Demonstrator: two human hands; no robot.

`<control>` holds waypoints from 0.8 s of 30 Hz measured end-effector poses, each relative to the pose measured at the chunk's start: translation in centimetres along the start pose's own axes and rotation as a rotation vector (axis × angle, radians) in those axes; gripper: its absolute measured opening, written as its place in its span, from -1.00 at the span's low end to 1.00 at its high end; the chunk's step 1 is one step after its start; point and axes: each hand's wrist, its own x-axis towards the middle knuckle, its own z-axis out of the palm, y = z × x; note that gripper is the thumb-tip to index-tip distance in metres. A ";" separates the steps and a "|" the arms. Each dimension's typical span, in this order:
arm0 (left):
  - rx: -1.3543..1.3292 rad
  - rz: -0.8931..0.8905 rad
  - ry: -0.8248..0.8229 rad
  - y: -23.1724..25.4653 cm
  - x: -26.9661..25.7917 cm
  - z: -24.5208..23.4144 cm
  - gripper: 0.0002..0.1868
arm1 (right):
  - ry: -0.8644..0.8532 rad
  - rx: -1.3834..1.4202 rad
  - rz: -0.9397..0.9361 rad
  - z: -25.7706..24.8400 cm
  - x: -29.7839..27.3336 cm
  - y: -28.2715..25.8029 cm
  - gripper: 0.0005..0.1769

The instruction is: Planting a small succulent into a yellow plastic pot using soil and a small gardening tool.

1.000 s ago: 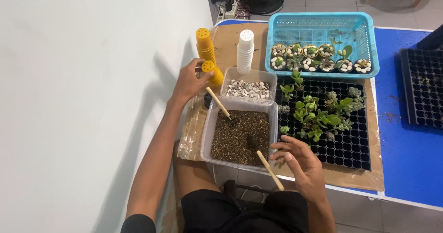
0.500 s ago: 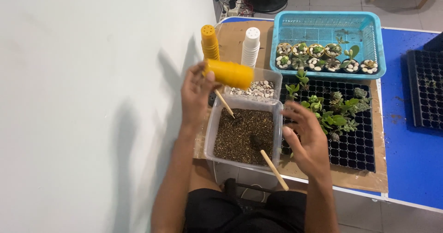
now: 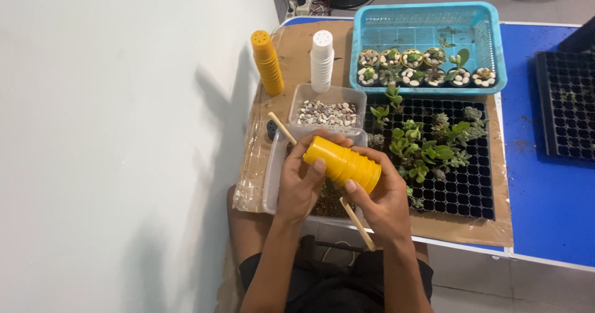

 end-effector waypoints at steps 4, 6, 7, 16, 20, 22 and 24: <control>0.057 -0.005 0.024 0.1 -0.2 1.9 -0.36 | 0.047 -0.098 -0.061 -0.8 0.0 -0.1 -0.29; 0.085 -0.009 0.093 -0.2 -0.2 2.0 -0.39 | 0.046 -0.244 -0.213 -0.3 -0.1 -1.0 -0.29; 0.084 -0.012 0.092 -0.4 -0.2 1.8 -0.39 | 0.049 -0.244 -0.212 -0.2 0.1 -1.0 -0.29; 0.071 0.131 0.503 2.9 1.0 -4.6 -0.44 | -0.062 -0.430 -0.360 -1.1 2.2 -1.3 -0.36; 0.124 0.126 0.539 4.2 -0.4 -5.0 -0.42 | -0.161 -0.530 -0.246 -0.5 6.5 -1.9 -0.31; 0.094 0.117 0.553 3.5 -1.2 -5.0 -0.42 | -0.199 -0.576 -0.253 0.7 9.5 -1.9 -0.30; 0.053 0.014 0.576 2.3 -2.2 -4.8 -0.51 | -0.251 -0.709 -0.178 2.2 12.6 -1.8 -0.25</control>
